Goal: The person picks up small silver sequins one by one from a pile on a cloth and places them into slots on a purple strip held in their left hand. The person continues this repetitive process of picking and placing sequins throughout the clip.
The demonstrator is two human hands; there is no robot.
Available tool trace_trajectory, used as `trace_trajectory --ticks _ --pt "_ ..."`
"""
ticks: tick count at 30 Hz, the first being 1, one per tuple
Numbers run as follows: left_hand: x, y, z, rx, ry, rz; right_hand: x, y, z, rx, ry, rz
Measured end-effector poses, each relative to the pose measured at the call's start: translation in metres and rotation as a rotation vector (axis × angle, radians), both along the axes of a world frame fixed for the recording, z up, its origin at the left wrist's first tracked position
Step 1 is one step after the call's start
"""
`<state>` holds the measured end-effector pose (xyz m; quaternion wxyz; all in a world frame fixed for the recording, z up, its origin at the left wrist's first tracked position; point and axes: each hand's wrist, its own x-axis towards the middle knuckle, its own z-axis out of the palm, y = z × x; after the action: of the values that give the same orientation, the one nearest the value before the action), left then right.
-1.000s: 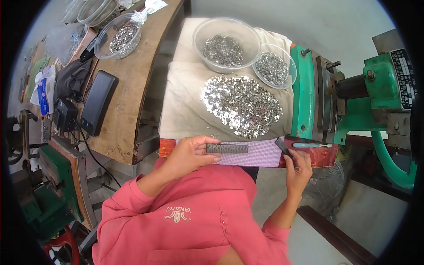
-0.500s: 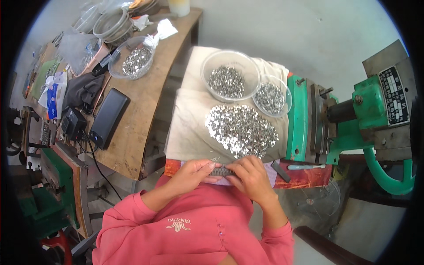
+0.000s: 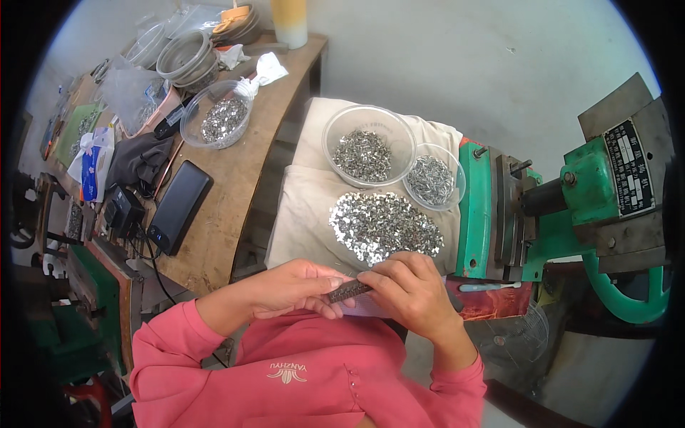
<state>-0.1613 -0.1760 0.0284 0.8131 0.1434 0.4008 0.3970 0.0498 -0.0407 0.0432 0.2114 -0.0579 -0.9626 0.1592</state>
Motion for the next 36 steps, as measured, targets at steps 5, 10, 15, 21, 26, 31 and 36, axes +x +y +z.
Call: trace_trajectory --ticks 5,10,15,21,26,31,36 --pt "-0.007 0.014 0.017 0.041 0.045 0.014 -0.001 0.007 0.009 0.035 0.167 -0.076" --pt "-0.025 0.035 0.036 0.133 0.12 0.168 0.021 -0.003 0.006 0.056 0.385 -0.286" --pt "-0.058 0.068 0.045 0.336 0.312 0.241 0.053 -0.021 -0.029 -0.078 0.393 -0.433" --pt "-0.069 0.136 0.031 0.649 1.329 0.143 0.082 -0.047 -0.06 -0.25 0.359 -0.616" --pt "-0.061 0.146 0.01 0.8 1.931 0.098 0.082 -0.05 -0.06 -0.189 0.319 -0.632" --pt "-0.068 0.101 0.023 0.738 1.213 0.233 0.074 -0.043 -0.061 -0.172 0.332 -0.603" --pt "-0.036 0.028 0.023 0.275 0.511 0.091 0.069 -0.04 -0.059 -0.181 0.362 -0.523"
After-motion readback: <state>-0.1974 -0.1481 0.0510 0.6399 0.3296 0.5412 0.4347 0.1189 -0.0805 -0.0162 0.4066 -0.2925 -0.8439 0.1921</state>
